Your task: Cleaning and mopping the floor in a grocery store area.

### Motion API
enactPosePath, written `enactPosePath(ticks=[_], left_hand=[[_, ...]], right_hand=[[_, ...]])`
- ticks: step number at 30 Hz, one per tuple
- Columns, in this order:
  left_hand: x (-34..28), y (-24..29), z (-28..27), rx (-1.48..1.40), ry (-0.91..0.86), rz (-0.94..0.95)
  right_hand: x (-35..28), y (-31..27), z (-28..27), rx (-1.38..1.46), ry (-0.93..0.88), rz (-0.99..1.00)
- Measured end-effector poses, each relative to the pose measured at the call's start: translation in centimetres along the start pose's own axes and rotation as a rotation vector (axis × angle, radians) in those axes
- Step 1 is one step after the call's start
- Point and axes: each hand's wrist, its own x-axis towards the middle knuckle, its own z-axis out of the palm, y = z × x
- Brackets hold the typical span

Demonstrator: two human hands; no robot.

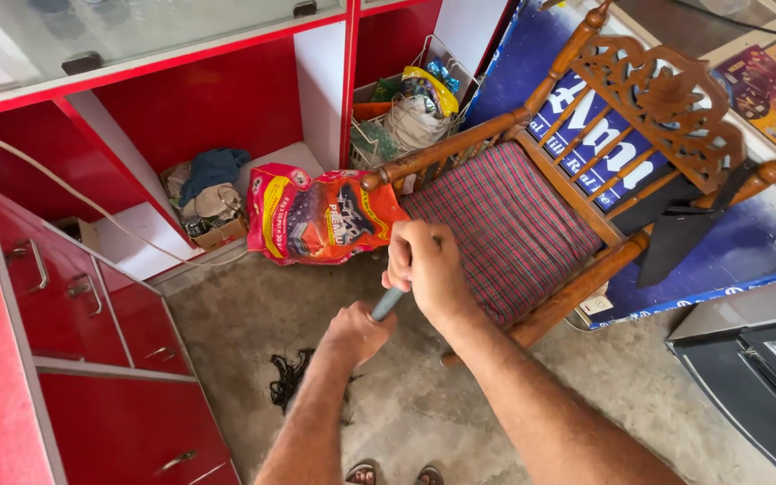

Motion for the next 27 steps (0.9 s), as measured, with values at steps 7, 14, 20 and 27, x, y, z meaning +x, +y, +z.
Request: enactPosePath(ticks=[7, 14, 20, 27], left_hand=[[1.8, 5.4, 4.7, -0.230, 0.053, 0.073], [4.0, 9.0, 9.5, -0.302, -0.067, 0.233], [0.3, 10.9, 6.0, -0.089, -0.230, 0.369], [1.2, 3.7, 2.7, 0.094, -0.189, 0.150]], right_hand=[[-1.3, -4.0, -0.9, -0.057, 0.156, -0.094], [-5.4, -4.4, -4.2, -0.510, 0.065, -0.210], [-5.1, -4.5, -6.9, -0.270, 0.099, -0.147], [-2.6, -2.6, -3.8, 0.020, 0.056, -0.113]])
